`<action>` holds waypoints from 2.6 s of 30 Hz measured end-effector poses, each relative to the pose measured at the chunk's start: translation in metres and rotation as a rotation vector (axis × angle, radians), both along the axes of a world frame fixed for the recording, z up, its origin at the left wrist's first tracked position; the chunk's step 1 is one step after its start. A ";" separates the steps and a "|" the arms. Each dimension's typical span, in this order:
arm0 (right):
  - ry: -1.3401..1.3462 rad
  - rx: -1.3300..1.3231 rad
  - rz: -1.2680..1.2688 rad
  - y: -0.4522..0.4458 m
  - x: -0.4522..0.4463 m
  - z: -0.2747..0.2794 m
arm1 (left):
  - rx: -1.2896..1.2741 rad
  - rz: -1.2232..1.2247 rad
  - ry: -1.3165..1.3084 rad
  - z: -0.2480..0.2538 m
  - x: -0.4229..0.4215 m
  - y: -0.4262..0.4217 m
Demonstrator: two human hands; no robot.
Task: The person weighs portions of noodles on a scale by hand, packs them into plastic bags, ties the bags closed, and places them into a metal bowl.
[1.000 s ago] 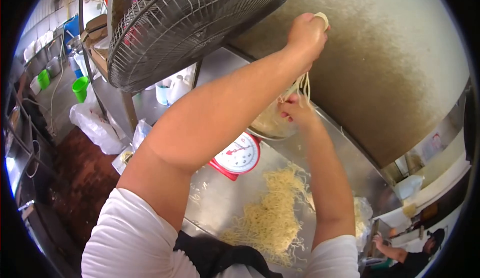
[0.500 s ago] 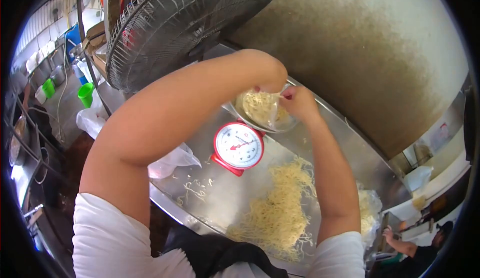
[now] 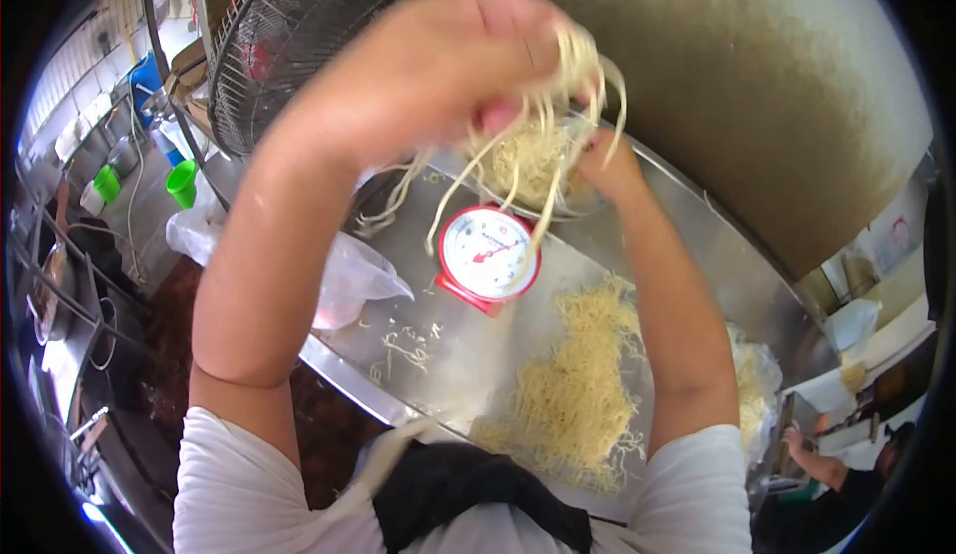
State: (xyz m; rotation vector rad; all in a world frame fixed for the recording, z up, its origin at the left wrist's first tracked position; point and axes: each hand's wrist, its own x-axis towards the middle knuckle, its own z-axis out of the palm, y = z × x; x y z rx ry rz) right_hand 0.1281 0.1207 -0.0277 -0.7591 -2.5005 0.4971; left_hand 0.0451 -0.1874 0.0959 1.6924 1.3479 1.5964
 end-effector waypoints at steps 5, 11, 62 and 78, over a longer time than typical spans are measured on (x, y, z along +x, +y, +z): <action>0.063 -0.222 0.020 0.003 0.005 0.006 | -0.174 -0.116 0.323 -0.175 0.076 0.064; -0.003 -0.195 0.084 -0.015 0.021 0.019 | -0.355 -0.207 0.520 -0.393 0.176 0.111; 0.204 -0.283 0.165 -0.030 0.016 0.072 | 0.114 0.299 -0.402 -0.110 -0.029 0.210; 0.049 -0.519 0.173 -0.030 0.006 0.031 | 0.593 -0.169 -0.657 0.054 0.007 0.126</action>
